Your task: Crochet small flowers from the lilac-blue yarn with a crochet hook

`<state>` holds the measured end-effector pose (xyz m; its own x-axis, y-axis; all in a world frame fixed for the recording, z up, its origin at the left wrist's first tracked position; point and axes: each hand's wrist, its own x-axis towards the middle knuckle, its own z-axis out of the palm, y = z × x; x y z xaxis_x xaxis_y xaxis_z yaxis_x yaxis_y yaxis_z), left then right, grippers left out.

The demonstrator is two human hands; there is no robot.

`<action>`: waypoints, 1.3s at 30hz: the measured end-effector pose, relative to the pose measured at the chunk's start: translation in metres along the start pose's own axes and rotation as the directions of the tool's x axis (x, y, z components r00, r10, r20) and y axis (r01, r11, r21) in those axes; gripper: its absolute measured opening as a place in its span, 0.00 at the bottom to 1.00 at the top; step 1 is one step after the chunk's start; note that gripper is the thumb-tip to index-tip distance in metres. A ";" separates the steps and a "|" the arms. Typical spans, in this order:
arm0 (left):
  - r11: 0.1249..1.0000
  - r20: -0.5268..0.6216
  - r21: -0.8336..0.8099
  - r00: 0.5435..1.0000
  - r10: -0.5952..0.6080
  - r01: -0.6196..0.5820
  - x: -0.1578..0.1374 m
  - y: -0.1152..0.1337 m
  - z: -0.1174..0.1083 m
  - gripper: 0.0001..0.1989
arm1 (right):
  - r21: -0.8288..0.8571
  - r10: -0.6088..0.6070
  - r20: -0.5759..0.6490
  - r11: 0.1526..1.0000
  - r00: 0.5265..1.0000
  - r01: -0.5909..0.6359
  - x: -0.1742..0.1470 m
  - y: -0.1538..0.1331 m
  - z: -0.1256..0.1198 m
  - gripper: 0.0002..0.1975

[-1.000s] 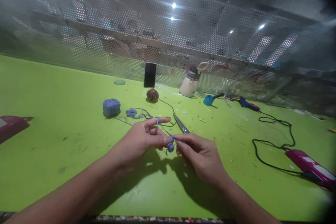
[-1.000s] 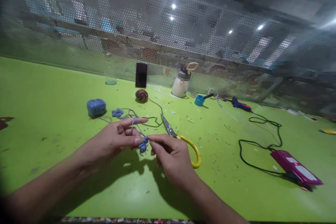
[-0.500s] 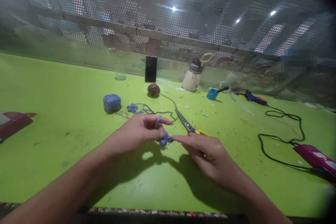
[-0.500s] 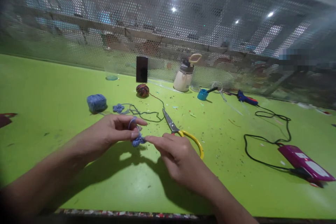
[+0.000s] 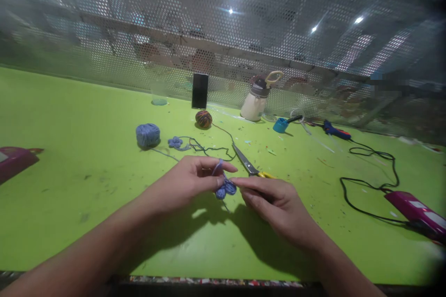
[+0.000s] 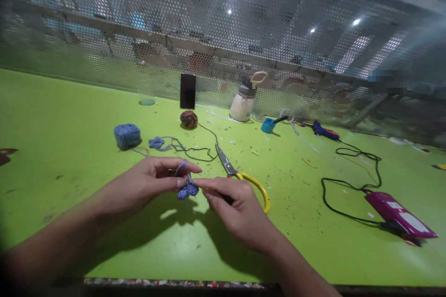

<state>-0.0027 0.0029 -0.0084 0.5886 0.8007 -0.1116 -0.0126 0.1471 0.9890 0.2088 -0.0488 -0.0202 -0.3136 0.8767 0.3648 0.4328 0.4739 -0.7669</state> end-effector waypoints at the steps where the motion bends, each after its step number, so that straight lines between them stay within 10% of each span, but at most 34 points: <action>1: 1.000 0.006 -0.010 1.000 0.003 -0.002 0.000 0.000 0.000 0.13 | 0.004 0.003 -0.002 1.000 1.000 -0.003 0.000 0.000 0.000 0.17; 17: 1.000 0.053 -0.029 0.999 -0.006 0.008 0.000 0.004 0.001 0.38 | 0.302 0.309 0.142 0.891 0.940 -0.339 0.005 -0.003 0.005 0.06; 31: 0.988 0.204 -0.114 0.976 -0.081 0.106 -0.001 0.001 -0.006 0.41 | -0.034 -0.028 0.130 0.999 0.991 0.033 0.002 -0.007 -0.010 0.05; 39: 0.990 0.255 -0.092 0.964 -0.076 0.102 -0.004 0.003 -0.005 0.38 | -0.020 -0.014 0.074 1.000 0.997 0.015 0.000 -0.011 -0.008 0.05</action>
<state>-0.0089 0.0033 -0.0054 0.7744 0.6126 -0.1580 -0.0266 0.2810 0.9593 0.2107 -0.0533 -0.0076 -0.3811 0.8615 0.3354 0.4445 0.4889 -0.7506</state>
